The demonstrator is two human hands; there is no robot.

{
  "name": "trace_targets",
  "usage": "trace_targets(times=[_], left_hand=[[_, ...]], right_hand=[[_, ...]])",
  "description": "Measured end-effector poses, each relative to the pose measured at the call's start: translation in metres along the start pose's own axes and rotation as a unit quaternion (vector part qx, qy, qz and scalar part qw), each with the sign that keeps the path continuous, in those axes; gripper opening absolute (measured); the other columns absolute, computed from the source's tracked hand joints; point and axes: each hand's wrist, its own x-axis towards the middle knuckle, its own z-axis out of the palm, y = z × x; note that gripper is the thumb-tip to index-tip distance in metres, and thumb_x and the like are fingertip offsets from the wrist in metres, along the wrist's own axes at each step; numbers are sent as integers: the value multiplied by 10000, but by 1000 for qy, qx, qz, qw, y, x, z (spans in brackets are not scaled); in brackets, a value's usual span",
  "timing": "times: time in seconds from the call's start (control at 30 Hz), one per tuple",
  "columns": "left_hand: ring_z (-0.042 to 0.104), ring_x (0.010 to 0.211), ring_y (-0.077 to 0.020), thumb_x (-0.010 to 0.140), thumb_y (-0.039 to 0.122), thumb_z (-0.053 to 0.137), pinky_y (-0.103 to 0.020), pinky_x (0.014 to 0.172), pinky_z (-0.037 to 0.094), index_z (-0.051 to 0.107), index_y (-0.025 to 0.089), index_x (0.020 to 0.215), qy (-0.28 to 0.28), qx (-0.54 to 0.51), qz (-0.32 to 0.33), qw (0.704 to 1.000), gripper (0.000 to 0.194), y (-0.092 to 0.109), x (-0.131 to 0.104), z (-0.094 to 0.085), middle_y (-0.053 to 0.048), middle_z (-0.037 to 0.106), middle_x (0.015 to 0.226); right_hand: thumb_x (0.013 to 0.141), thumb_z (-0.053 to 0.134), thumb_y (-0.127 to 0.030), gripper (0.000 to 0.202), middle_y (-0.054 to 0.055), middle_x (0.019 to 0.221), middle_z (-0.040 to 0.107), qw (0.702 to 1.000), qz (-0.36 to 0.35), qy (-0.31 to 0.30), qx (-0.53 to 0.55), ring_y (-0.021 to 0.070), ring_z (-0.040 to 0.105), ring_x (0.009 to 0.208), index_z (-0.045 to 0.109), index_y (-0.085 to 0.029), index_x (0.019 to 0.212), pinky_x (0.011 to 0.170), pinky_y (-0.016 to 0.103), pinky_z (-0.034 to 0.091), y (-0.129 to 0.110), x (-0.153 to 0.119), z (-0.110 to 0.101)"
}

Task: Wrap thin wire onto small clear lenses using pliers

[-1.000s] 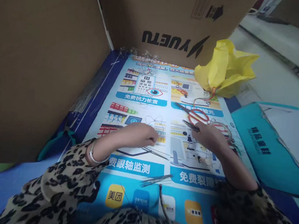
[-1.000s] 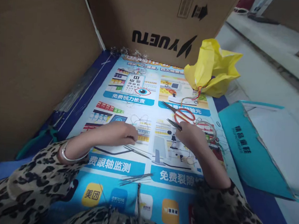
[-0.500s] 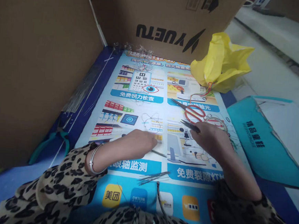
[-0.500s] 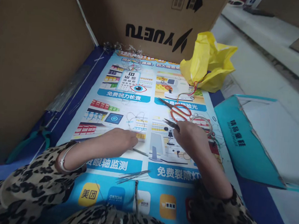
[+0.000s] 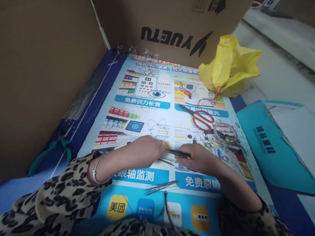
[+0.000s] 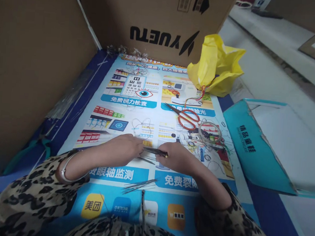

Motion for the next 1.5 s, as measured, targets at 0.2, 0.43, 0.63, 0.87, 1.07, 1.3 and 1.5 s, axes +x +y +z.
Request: trace_targets(times=[0.2, 0.43, 0.63, 0.87, 1.07, 1.3, 1.5], left_hand=[[573, 701, -179, 803, 120, 413, -296, 612, 383, 554, 133, 843, -12, -1, -14, 1000, 147, 0, 1, -1, -84, 629, 817], [574, 685, -169, 833, 218, 425, -272, 577, 371, 569, 148, 818, -27, -40, -18, 999, 161, 0, 1, -3, -66, 626, 801], [586, 709, -162, 874, 313, 398, -256, 580, 377, 605, 190, 822, 2, -72, -40, 997, 247, -1, 0, -11, -36, 632, 811], [573, 707, -155, 830, 135, 452, -262, 598, 365, 612, 191, 845, 40, -34, -49, 997, 171, -2, 1, -16, -18, 624, 765], [557, 757, -173, 817, 173, 524, -295, 652, 366, 612, 179, 880, 100, 48, -79, 991, 109, -7, 1, -21, -24, 614, 760], [558, 746, -167, 818, 179, 528, -288, 648, 383, 606, 172, 864, 120, 44, -84, 988, 90, -12, 2, -18, -22, 609, 754], [527, 710, -160, 831, 176, 500, -295, 652, 391, 571, 154, 747, 145, 46, -86, 985, 112, -16, 2, -14, -26, 589, 737]], right_hand=[[768, 469, -325, 218, -1, 624, 575, 1000, -7, -8, 24, 108, 498, 589, 568, -170, 651, 528, 210, 291, -5, -1, -2], [774, 454, -293, 192, 16, 661, 583, 1000, -22, -4, -20, 115, 494, 611, 550, -167, 665, 545, 214, 289, -3, -4, -3], [763, 456, -281, 178, -1, 618, 548, 999, 1, 30, -35, 107, 464, 564, 523, -177, 635, 518, 219, 272, 1, -9, -13], [777, 464, -291, 196, -7, 610, 531, 992, 20, 117, -37, 96, 444, 540, 498, -178, 620, 507, 222, 255, -1, -11, -19], [800, 463, -272, 165, 50, 786, 603, 982, 16, 162, -93, 151, 531, 724, 592, -174, 771, 622, 239, 326, -10, -2, -19], [820, 453, -241, 181, 49, 756, 592, 975, -28, 196, -105, 151, 524, 737, 595, -169, 734, 677, 247, 353, -16, 6, -23], [816, 451, -240, 178, 38, 740, 587, 978, -40, 178, -98, 145, 530, 733, 583, -175, 715, 657, 238, 349, -19, 12, -19]])
